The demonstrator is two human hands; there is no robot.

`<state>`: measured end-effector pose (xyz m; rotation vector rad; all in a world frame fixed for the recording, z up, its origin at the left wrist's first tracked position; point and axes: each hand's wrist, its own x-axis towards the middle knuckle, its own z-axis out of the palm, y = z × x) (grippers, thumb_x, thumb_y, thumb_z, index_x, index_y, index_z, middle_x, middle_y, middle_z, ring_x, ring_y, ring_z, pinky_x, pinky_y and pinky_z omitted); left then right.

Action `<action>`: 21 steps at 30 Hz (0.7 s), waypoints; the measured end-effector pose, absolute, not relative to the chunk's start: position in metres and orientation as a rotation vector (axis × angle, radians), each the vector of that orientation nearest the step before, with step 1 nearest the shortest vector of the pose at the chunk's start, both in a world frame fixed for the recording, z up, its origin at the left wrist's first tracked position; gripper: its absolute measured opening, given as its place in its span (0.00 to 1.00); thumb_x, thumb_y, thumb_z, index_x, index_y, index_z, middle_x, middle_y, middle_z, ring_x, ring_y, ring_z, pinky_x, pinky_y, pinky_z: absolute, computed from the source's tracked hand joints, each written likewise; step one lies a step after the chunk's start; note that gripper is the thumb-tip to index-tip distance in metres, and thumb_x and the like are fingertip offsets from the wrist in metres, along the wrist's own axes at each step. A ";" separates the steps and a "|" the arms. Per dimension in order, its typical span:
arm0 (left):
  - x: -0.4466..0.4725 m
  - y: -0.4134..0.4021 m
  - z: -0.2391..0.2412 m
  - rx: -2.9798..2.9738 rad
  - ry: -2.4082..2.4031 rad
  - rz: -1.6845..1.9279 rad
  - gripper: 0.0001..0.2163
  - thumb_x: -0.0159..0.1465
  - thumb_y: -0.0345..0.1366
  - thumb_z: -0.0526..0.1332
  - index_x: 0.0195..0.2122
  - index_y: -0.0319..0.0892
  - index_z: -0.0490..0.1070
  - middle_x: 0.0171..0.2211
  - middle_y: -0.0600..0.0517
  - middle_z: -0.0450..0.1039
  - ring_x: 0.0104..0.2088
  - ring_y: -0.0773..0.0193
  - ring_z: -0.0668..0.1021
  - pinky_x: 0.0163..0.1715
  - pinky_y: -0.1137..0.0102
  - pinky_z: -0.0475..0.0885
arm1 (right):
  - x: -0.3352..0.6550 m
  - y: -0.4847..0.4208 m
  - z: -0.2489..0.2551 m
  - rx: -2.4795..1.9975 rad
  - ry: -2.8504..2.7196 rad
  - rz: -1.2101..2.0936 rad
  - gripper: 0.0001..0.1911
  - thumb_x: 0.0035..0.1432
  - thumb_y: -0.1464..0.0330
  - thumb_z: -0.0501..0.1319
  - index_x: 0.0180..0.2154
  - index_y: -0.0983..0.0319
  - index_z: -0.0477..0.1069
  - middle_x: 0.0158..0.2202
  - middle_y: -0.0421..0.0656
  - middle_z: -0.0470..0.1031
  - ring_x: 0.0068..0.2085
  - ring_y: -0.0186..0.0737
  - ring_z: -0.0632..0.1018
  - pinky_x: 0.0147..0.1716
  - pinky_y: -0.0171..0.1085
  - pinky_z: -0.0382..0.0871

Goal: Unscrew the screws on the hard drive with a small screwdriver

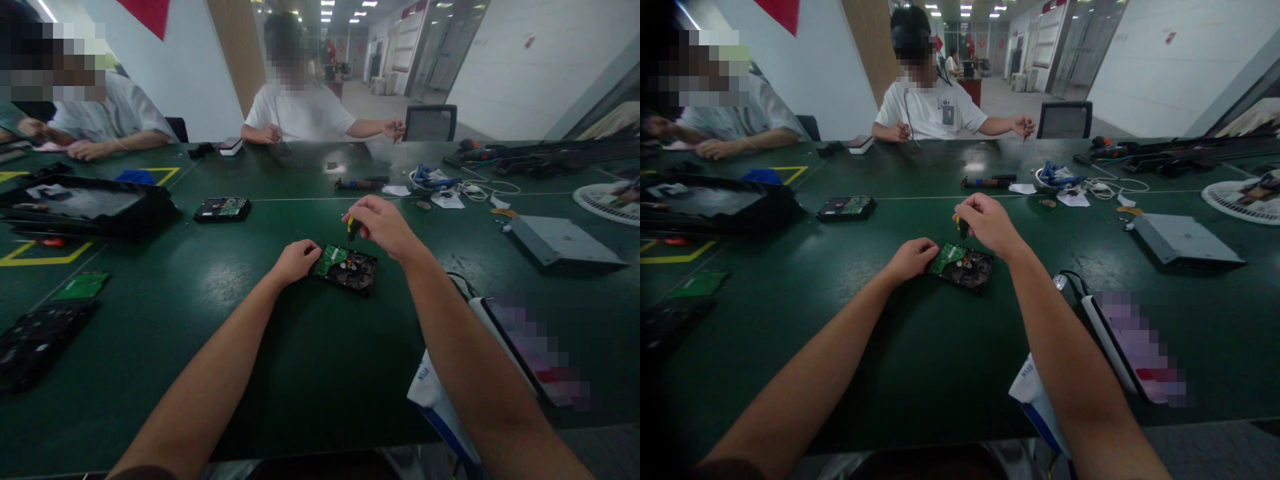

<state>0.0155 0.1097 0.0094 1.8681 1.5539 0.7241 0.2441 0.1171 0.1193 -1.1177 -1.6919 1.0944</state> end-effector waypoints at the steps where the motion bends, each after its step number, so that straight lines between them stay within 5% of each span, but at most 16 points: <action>1: 0.015 0.110 0.009 1.877 1.556 0.726 0.13 0.68 0.45 0.58 0.38 0.42 0.77 0.27 0.53 0.76 0.21 0.67 0.74 0.24 0.71 0.65 | 0.244 0.116 0.120 -1.111 -1.685 1.109 0.12 0.65 0.58 0.61 0.38 0.60 0.71 0.42 0.45 0.82 0.25 0.29 0.68 0.22 0.34 0.58; 13: 0.015 0.109 0.010 1.889 1.563 0.738 0.13 0.68 0.45 0.58 0.38 0.42 0.77 0.29 0.52 0.78 0.24 0.66 0.75 0.26 0.71 0.66 | 0.244 0.116 0.119 -1.030 -1.748 1.138 0.17 0.70 0.55 0.55 0.47 0.59 0.76 0.40 0.44 0.78 0.27 0.31 0.71 0.22 0.35 0.62; 21: 0.016 0.109 0.012 1.854 1.561 0.692 0.13 0.69 0.45 0.58 0.39 0.41 0.76 0.29 0.52 0.77 0.21 0.67 0.73 0.24 0.71 0.66 | 0.246 0.119 0.118 -1.166 -1.687 0.991 0.14 0.61 0.56 0.65 0.34 0.59 0.69 0.32 0.43 0.76 0.27 0.33 0.71 0.24 0.36 0.62</action>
